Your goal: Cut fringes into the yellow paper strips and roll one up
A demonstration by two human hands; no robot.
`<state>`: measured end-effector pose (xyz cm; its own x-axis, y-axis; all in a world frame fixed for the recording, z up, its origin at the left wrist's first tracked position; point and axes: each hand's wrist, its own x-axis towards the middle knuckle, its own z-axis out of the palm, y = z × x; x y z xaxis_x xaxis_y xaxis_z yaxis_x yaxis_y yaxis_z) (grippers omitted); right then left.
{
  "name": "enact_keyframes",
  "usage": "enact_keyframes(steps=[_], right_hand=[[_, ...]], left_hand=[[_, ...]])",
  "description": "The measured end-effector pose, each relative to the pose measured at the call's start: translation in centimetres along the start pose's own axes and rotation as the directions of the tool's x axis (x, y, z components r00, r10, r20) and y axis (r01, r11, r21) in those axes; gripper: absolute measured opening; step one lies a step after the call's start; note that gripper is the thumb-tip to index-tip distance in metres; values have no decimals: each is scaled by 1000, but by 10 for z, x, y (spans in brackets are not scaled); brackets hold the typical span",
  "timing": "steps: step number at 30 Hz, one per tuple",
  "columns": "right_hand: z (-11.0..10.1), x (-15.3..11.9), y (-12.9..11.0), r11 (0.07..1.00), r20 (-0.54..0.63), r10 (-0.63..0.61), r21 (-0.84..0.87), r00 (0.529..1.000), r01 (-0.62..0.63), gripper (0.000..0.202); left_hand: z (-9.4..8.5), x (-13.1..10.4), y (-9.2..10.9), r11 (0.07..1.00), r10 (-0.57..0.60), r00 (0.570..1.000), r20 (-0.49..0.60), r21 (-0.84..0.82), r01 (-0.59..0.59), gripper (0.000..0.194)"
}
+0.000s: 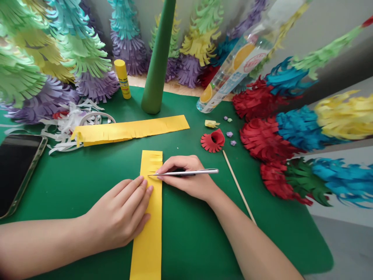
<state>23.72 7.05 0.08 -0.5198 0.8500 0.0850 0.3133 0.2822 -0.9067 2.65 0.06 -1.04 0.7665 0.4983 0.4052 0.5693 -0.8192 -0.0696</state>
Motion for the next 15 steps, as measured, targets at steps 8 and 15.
enact_keyframes(steps=[8, 15], right_hand=[[-3, 1, -1, 992, 44, -91, -79, 995, 94, 6], [-6, 3, -1, 990, 71, -70, -119, 995, 78, 12]], left_hand=[[-2, 1, 1, 999, 18, 999, 30, 25, -19, 32], [-5, 3, 5, 997, -40, 998, 56, 61, 37, 35]])
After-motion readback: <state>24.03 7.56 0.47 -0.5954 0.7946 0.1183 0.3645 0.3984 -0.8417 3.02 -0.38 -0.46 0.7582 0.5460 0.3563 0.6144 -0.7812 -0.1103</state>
